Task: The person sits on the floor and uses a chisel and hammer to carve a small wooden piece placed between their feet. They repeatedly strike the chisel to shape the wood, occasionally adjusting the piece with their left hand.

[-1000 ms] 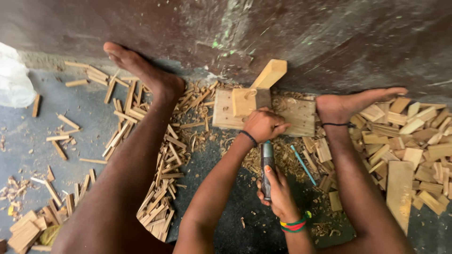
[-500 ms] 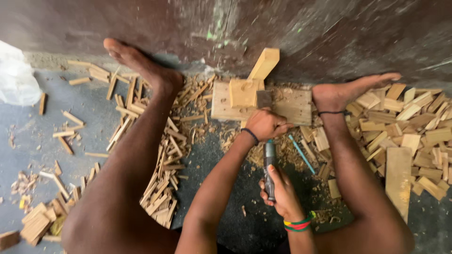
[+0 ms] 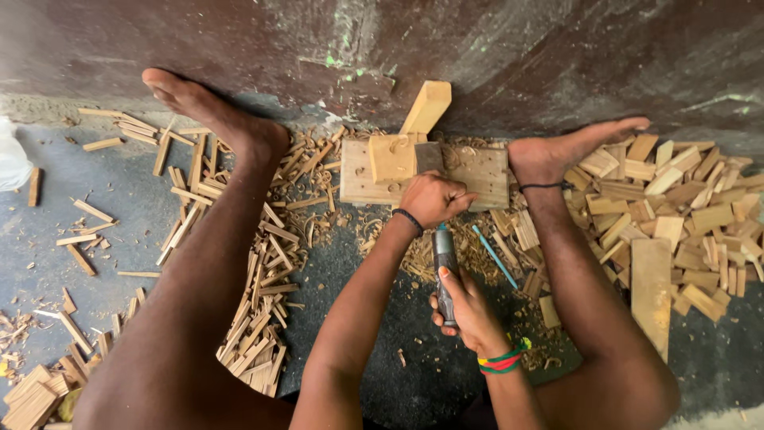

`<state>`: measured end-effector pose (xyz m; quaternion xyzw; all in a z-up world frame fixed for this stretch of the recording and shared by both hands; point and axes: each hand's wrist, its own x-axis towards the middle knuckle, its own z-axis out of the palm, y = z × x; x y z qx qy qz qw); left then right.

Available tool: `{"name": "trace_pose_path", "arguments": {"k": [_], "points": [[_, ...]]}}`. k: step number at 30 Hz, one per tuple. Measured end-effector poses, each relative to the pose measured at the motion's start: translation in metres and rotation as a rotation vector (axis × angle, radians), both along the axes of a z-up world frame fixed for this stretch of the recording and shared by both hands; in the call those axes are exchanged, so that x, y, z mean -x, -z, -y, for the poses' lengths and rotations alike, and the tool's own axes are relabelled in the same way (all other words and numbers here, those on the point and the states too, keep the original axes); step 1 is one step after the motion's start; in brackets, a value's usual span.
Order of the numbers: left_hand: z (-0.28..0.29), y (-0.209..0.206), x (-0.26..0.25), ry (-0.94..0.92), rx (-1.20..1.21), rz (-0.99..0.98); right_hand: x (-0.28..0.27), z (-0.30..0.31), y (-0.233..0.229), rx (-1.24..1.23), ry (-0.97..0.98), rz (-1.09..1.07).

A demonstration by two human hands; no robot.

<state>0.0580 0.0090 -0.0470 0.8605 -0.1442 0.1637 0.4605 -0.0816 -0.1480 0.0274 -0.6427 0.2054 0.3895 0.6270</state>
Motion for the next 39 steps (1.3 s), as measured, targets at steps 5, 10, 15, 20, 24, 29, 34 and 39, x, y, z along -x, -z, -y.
{"name": "trace_pose_path", "arguments": {"k": [5, 10, 15, 20, 24, 29, 34, 39], "points": [[-0.012, 0.002, -0.010, 0.072, 0.048, 0.018, -0.013, -0.010, -0.003, 0.011, -0.018, 0.004], [-0.015, 0.003, -0.019, 0.080, 0.001, 0.012, -0.016, -0.016, 0.000, -0.030, 0.031, -0.031], [-0.025, 0.002, -0.013, 0.094, 0.004, 0.015, -0.004, -0.031, 0.016, -0.074, 0.131, -0.048], [-0.022, -0.010, 0.008, -0.074, 0.068, 0.127, 0.004, -0.023, 0.017, -0.353, 0.258, -0.069], [-0.035, -0.011, 0.051, -0.313, 0.070, 0.182, 0.009, 0.005, 0.012, -0.435, 0.378, 0.090], [-0.037, -0.013, 0.059, -0.614, -0.068, -0.097, 0.011, 0.058, 0.010, -0.376, 0.588, 0.098], [-0.024, -0.011, 0.031, -0.655, -0.344, -0.214, 0.049, 0.071, 0.022, -0.277, 0.572, 0.187], [-0.031, 0.009, 0.023, -0.702, -0.313, -0.162, 0.059, 0.071, 0.037, -0.309, 0.572, 0.015]]}}
